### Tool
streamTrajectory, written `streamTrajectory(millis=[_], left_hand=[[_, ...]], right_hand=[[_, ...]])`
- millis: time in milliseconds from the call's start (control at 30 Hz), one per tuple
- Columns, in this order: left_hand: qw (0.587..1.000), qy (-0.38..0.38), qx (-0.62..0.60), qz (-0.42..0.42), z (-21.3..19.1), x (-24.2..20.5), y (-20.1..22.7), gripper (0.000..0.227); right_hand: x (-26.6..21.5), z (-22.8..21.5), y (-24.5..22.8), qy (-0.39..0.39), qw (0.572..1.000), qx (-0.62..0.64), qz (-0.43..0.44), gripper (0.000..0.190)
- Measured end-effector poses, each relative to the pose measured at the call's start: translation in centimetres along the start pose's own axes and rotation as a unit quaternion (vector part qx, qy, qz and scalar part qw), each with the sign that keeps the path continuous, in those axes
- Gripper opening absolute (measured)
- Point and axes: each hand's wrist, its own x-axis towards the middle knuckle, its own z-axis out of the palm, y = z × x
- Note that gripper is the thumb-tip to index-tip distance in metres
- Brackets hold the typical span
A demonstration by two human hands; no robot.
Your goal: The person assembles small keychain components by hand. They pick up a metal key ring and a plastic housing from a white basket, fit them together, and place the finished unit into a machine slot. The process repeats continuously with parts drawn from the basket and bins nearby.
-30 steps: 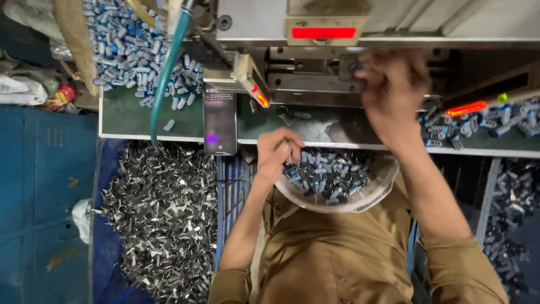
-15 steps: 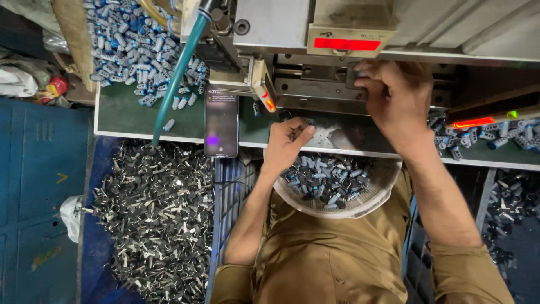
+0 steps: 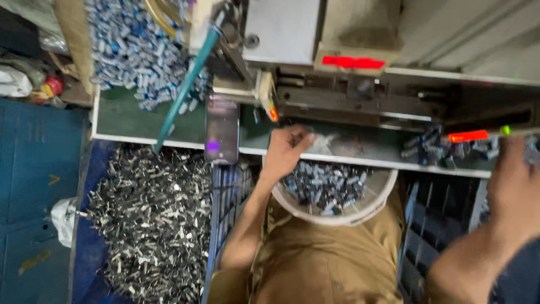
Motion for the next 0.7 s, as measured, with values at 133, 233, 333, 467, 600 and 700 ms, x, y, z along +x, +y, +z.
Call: streamTrajectory(millis=[133,233,333,467,600,700], left_hand=[[1.0,0.0,-0.002,-0.024,0.0,-0.2,-0.2,0.025],[1.0,0.003,-0.008,-0.013,0.4,0.0,-0.2,0.024],[1.0,0.003,0.004,0.002,0.4,0.1,0.0,0.024],[1.0,-0.004,-0.019,-0.009,0.3,-0.3,-0.2,0.025],[1.0,0.003,-0.01,0.005,0.5,-0.3,0.0,0.025],[1.0,-0.001,0.002,0.011,0.4,0.2,0.1,0.025]], right_hand=[[-3.8,1.7,-0.3,0.014,0.954,0.29,0.074,0.013],[-4.5,1.0,0.1,0.045,0.973,0.227,0.017,0.014],[-4.3,-0.2,0.4,0.11,0.971,0.213,0.013,0.018],[-6.2,-2.2,-2.1,0.21,0.912,0.343,0.076,0.017],[-8.1,-2.7,-10.1,0.091,0.895,0.437,-0.018,0.008],[-8.6,-3.6,-14.7,-0.011,0.871,0.482,-0.094,0.005]])
